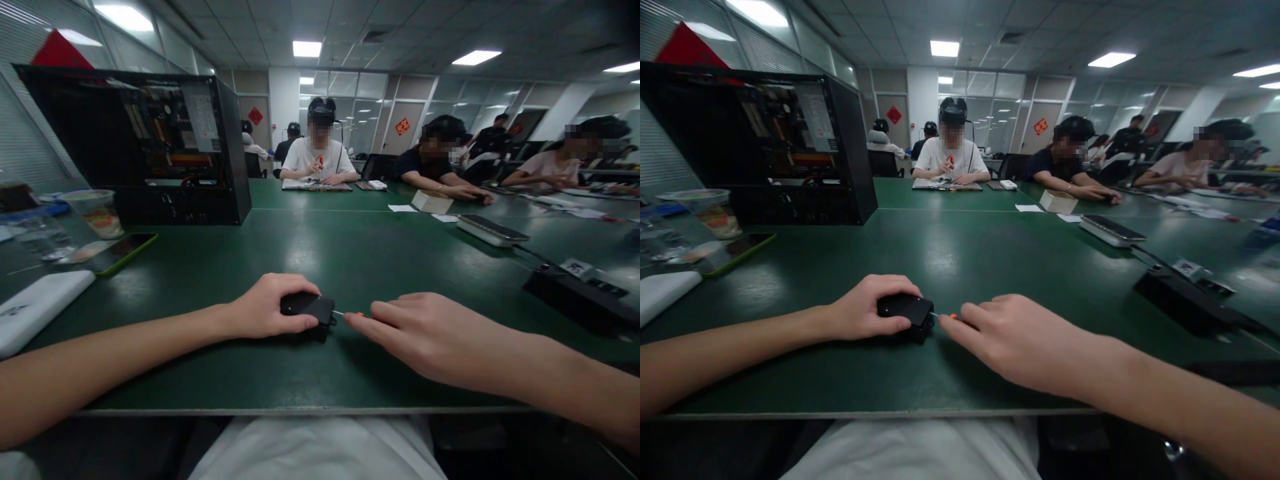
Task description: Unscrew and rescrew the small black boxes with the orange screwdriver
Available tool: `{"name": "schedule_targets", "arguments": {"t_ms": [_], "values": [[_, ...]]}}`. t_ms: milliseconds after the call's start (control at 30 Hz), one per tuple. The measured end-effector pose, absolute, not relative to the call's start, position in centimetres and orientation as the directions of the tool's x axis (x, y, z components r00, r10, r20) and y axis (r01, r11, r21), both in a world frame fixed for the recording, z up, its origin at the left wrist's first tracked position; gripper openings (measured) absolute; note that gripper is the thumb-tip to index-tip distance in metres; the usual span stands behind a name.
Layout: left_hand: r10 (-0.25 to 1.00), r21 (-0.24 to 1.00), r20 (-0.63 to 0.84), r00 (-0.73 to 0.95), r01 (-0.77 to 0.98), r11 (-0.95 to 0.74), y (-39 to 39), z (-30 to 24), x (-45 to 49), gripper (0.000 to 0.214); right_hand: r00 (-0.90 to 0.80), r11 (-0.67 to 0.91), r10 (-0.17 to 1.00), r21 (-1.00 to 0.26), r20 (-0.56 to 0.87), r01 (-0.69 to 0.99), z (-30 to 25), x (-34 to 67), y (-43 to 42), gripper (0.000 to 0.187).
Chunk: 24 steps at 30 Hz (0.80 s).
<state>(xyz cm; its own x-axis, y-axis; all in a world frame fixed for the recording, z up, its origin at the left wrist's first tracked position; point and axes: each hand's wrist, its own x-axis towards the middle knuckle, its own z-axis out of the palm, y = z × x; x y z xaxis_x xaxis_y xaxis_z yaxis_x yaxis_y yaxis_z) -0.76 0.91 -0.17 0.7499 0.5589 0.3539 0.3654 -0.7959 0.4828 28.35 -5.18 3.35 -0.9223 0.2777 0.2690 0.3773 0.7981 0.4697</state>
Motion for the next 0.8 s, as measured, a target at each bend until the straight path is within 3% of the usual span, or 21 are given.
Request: {"name": "schedule_targets", "arguments": {"t_ms": [167, 433, 800], "values": [[0.543, 0.494, 0.352, 0.763, 0.341, -0.800, 0.7, -0.2, -0.6, 0.038, -0.904, 0.816, 0.311, 0.404, 0.294, 0.412, 1.9, 29.8, -2.5, 0.031], [0.563, 0.503, 0.360, 0.744, 0.353, -0.789, 0.7, -0.1, -0.5, 0.037, -0.918, 0.906, 0.359, 0.173, 0.169, 0.386, 3.1, 29.0, -1.1, 0.031], [0.616, 0.495, 0.364, 0.699, 0.416, -0.763, 1.1, -0.2, -0.8, 0.034, -0.848, 0.891, 0.452, -0.089, 0.277, 0.446, 0.6, 28.7, -0.1, 0.038]]}}
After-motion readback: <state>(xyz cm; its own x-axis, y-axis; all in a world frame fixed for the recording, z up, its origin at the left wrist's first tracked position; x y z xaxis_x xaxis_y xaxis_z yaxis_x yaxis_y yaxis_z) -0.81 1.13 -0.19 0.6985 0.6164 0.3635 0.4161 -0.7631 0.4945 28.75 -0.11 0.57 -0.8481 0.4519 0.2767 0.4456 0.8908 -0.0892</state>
